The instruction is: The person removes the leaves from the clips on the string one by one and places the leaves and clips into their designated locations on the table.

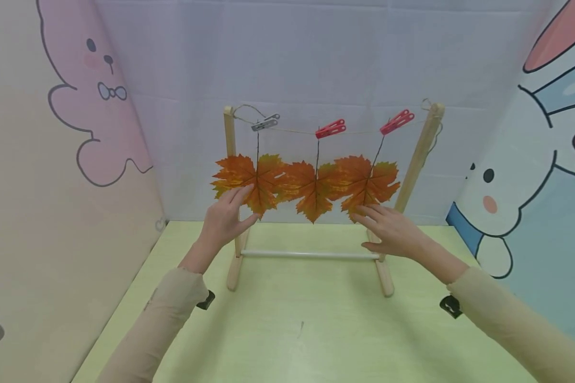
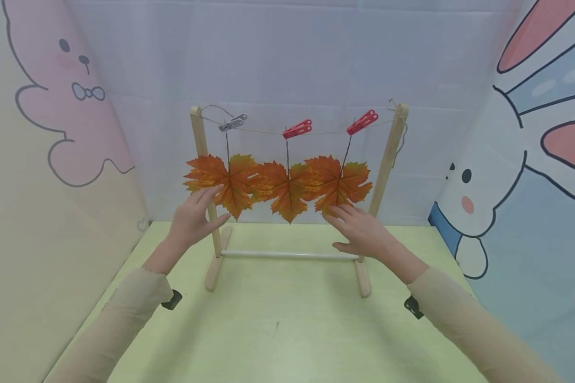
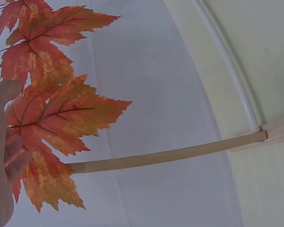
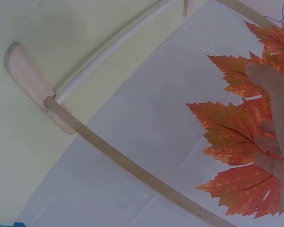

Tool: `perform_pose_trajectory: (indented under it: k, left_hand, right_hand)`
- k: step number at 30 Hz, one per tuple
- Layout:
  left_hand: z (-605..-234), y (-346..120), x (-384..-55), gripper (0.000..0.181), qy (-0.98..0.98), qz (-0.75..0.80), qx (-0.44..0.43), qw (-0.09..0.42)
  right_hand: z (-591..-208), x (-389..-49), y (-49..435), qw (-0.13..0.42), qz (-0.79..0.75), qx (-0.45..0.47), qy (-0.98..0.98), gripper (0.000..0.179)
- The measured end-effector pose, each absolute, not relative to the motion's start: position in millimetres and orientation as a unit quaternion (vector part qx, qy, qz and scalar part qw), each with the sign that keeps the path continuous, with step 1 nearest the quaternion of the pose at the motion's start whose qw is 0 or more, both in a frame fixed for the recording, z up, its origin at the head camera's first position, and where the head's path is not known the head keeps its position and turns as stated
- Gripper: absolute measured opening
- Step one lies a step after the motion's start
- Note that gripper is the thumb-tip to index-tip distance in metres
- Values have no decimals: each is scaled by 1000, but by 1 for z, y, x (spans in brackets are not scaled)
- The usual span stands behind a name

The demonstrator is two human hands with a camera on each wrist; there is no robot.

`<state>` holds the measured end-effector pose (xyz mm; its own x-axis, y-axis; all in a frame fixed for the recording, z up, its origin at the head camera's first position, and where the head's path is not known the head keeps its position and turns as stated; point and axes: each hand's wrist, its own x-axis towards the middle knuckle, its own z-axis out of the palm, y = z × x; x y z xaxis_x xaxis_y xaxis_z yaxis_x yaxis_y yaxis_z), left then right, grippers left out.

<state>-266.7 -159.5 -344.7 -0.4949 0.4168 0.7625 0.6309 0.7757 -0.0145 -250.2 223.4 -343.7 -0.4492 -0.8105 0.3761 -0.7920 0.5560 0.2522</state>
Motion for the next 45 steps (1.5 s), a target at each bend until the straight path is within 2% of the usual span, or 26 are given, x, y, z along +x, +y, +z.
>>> perform_pose_trajectory:
  k: [11,21,33,45]
  left_hand:
    - [-311,-141,-281,51,-845,-233,-237,419]
    - [-289,-124,-289,49,-861,-306,-192,359]
    - [-269,-111,-297,36,-865,-367,-95,329]
    - [-272,-112,-304,26,-867,-359,-79,338]
  right_hand:
    - [-334,-253,215,258,-22,494,-830,60]
    - [-325,-246,196,258,41,492,-830,64]
    - [-319,-245,179,254,54,496,-828,66]
    - [-299,-252,164,267,72,493,-825,60]
